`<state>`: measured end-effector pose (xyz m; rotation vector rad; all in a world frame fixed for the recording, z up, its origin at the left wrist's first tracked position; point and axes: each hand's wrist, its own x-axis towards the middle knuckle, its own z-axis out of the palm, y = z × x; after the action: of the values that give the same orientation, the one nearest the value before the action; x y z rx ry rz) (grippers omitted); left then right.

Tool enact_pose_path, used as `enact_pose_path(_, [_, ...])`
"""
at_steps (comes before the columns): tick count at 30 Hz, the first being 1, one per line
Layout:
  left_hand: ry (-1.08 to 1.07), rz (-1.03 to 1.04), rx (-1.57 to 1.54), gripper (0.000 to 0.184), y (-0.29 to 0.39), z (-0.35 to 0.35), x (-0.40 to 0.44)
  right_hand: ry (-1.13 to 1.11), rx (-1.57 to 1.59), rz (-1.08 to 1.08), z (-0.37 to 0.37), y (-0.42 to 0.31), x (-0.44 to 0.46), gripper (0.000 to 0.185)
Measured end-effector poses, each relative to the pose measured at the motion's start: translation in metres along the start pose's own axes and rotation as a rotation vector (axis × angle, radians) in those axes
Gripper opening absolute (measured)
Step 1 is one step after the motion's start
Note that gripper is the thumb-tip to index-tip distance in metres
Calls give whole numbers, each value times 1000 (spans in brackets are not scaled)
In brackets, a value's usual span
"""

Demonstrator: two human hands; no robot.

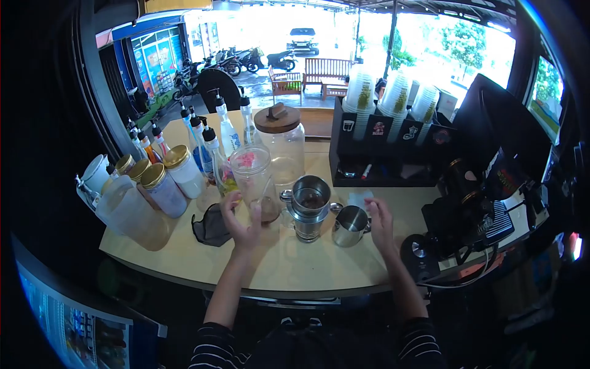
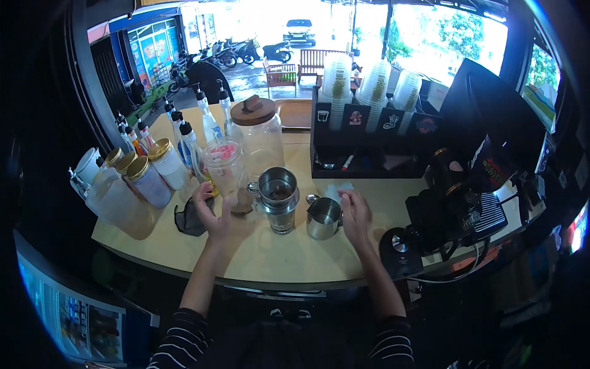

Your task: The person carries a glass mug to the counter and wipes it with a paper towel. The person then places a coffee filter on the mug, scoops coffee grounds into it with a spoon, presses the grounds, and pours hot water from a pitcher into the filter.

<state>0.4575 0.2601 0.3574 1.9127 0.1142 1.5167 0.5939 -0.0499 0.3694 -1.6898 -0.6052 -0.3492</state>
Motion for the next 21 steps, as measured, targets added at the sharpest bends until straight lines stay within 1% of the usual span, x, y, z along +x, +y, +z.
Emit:
enact_pose_path(1, [-7, 2, 7, 78, 15, 1, 4, 32, 34, -17, 3, 16, -8, 18])
enact_pose_path(2, [-101, 30, -64, 79, 39, 6, 8, 62, 66, -31, 5, 27, -16, 20])
enact_pose_path(3, [-192, 56, -137, 80, 58, 13, 13, 55, 19, -40, 5, 31, -24, 20])
enact_pose_path(4, [-193, 53, -134, 80, 69, 19, 18, 53, 20, -37, 3, 28, -24, 20])
enact_pose_path(6, [-244, 73, -205, 76, 83, 31, 22, 29, 146, 110, -3, 18, -28, 22])
enact_pose_path(7, [-265, 12, -230, 83, 81, 37, 18, 21, 145, 117, -5, 23, -30, 22])
enact_pose_path(8, [-266, 7, -226, 83, 79, 41, 17, 4, 136, 124, -6, 31, -30, 23])
enact_pose_path(9, [-300, -57, -289, 88, 77, 44, 16, -9, 127, 129, -7, 36, -30, 24])
enact_pose_path(10, [-335, -120, -353, 93, 77, 47, 17, -6, 129, 133, -7, 31, -30, 24])
enact_pose_path(11, [-342, -120, -353, 93, 74, 50, 18, -22, 175, 141, -7, 19, -31, 25])
enact_pose_path(13, [-394, -272, -637, 104, 71, 54, 20, -37, 224, 152, -7, 16, -33, 26])
enact_pose_path(14, [-395, -272, -635, 104, 71, 54, 22, -51, 233, 166, -8, 22, -33, 26])
enact_pose_path(16, [-510, -348, -596, 108, 70, 51, 26, -65, 242, 181, -9, 25, -33, 27])
enact_pose_path(21, [-496, -397, -585, 106, 76, 49, 22, -124, 353, 203, -10, 25, -33, 22])
